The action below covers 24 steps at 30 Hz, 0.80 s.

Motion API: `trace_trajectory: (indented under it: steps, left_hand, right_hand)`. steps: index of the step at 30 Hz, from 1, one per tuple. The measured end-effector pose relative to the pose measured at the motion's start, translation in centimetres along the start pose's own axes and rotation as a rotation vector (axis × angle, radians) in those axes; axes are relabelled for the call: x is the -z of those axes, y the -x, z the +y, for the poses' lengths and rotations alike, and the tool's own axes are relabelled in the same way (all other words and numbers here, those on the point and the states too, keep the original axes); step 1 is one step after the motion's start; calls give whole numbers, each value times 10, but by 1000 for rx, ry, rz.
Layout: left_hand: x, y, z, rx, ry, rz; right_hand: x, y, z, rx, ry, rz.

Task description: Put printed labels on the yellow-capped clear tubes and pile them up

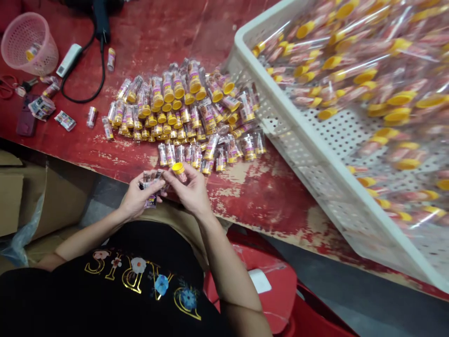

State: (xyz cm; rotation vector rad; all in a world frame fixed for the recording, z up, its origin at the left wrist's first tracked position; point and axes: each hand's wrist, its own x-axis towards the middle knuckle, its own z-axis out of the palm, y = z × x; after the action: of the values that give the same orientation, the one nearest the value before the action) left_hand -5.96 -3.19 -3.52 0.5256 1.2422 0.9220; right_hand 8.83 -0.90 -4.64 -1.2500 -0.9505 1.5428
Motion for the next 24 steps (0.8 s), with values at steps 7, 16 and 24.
trace_trajectory:
  steps: [7,16,24]
  left_hand:
    - [-9,-11,4,-61,-92,-76]
    - [-34,-22,5,9,192,13]
    - [-43,-27,14,-6,203,-83]
  right_hand:
    - [25,-9,-27,122,189,-119]
    - [33,-5,-14,155,125,129]
    - [45,-12,-34,255,225,72]
